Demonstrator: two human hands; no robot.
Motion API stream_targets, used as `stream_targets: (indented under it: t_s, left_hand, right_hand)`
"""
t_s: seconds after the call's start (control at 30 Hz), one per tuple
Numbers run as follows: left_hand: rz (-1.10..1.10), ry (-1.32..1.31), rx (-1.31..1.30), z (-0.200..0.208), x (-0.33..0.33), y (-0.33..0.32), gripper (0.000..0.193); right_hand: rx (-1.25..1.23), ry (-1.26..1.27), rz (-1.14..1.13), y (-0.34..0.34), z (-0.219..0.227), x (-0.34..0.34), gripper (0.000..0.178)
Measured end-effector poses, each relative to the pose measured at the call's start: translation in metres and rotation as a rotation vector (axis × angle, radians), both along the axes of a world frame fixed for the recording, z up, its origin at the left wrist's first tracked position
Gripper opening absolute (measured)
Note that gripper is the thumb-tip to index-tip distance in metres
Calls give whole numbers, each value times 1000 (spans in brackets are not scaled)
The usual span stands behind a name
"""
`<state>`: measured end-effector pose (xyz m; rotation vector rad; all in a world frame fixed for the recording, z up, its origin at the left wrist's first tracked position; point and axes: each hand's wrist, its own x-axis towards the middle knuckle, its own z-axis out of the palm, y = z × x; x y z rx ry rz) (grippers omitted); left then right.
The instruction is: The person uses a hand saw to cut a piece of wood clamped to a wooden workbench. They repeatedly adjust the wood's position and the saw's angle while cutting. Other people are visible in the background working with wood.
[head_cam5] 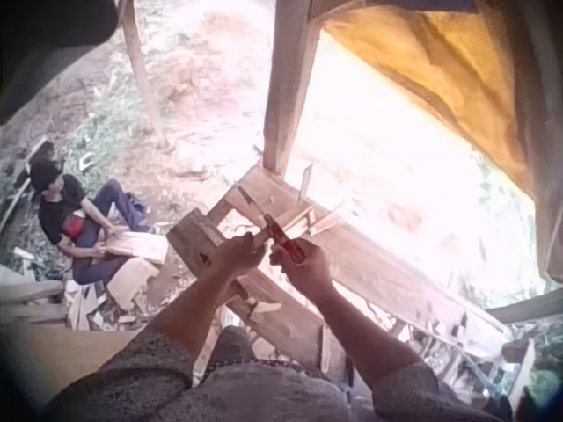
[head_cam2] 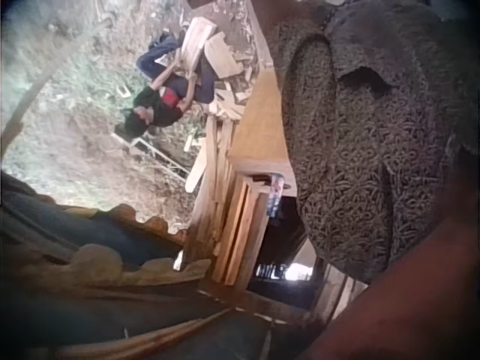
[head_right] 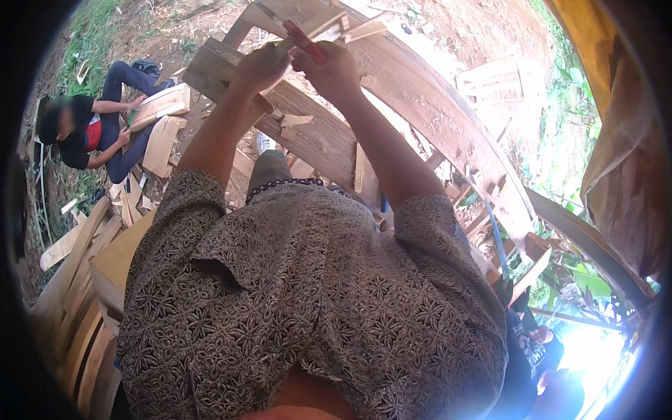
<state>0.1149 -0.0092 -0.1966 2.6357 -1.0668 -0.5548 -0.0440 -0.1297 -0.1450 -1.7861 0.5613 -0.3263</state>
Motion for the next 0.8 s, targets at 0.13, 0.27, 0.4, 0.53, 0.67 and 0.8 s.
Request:
stream_targets:
  t_s: [0.13,0.27,0.4,0.53,0.67,0.8]
  left_hand:
    - [-50,47,-16,-18,16,-2,73]
    - [-58,-1,15,-28,21,-4,74]
    - [-52,-43,-28,-36,21,5,67]
    - [-103,-30,-17,-25,11,1,65]
    - [-95,-60,-17,-14,6,2,61]
    - [-76,-37,-6,-11,2,5,59]
  right_hand:
    - [124,10,-121,13,-20,-24,41]
    - [-95,58,-127,34,-14,-80,41]
    - [-69,220,-64,44,24,-191,35]
    - [-88,349,-59,44,78,-217,38]
    - [-237,231,-24,37,118,-191,34]
    - [-368,211,54,37,110,-154,31]
